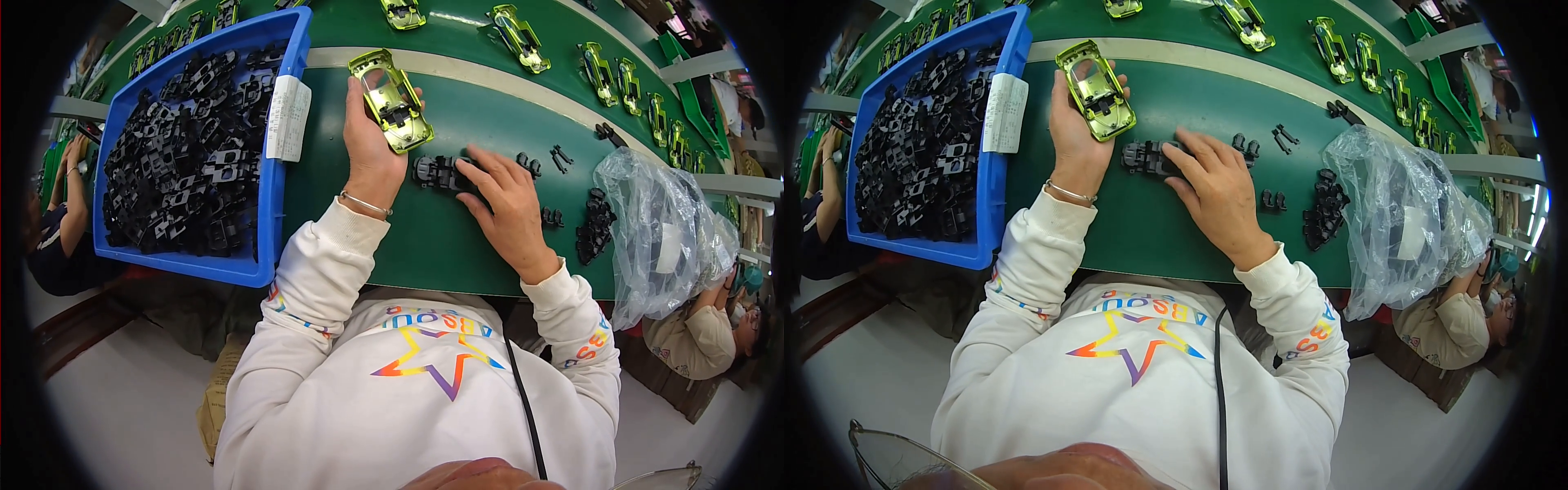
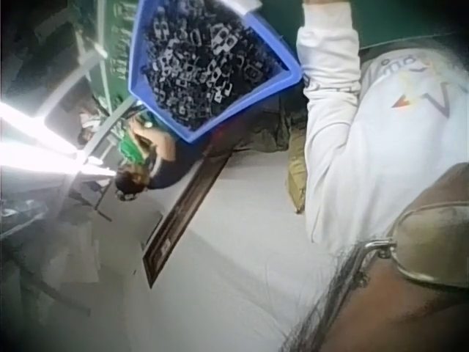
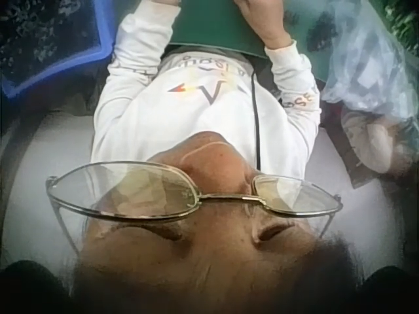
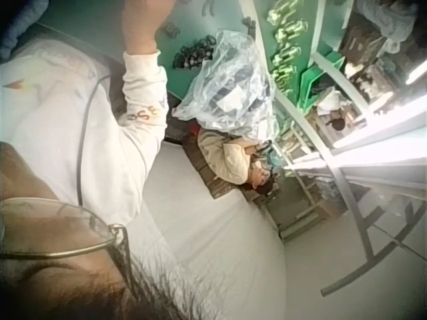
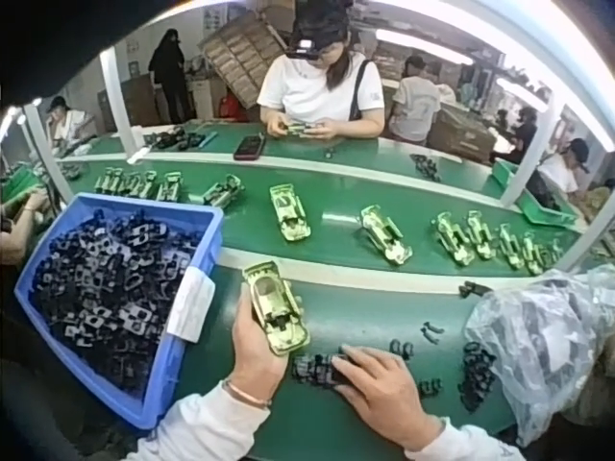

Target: The person assembles plastic toy car components by hand, taking a plastic chassis and internal components from a tray and attaching them to a toy car body.

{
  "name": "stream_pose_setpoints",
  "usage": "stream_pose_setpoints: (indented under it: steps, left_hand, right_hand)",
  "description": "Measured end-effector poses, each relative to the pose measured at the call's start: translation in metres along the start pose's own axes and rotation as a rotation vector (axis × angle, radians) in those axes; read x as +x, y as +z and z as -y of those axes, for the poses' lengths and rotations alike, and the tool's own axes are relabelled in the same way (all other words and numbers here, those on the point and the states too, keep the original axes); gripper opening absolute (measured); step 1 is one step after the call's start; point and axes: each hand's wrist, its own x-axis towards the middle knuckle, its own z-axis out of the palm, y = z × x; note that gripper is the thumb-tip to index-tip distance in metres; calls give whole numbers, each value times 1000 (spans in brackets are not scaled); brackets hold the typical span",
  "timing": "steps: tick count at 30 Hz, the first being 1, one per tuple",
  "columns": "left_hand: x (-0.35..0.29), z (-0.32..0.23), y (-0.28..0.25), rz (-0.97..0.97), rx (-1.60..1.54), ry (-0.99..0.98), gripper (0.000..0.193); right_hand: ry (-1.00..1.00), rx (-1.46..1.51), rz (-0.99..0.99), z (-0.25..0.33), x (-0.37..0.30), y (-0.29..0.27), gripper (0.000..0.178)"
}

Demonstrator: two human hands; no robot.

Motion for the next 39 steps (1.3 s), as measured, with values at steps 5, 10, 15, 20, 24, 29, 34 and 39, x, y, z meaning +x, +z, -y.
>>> stream_pose_setpoints:
  steps: [5, 10, 15, 20, 24, 29, 34, 39]
  left_hand:
    - [0, 2, -2, 24, -63, -7, 47]
    - [-13, 5, 4, 68, -62, -9, 51]
    - [-19, 9, 12, 120, -114, -19, 50]
    - [-21, 10, 9, 195, -83, -26, 55]
    - [-20, 8, 4, 188, -86, -57, 55]
    - [-23, 5, 12, 188, -57, -58, 54]
    - [-22, 9, 10, 232, -21, -35, 54]
    - [-24, 10, 9, 277, -23, -63, 54]
  right_hand:
    - [187, 288, 17, -10, 12, -17, 41]
    - [291, 358, -195, -8, 48, -36, 39]
    - [57, 317, -328, 19, 80, 3, 40]
    - [128, 240, -315, 26, 87, 22, 40]
    - [128, 252, -226, 30, 86, 17, 41]
    - [128, 278, -256, 30, 88, 10, 39]
    - [81, 104, -217, 32, 89, 0, 35]
    - [131, 86, -123, 40, 94, -20, 31]
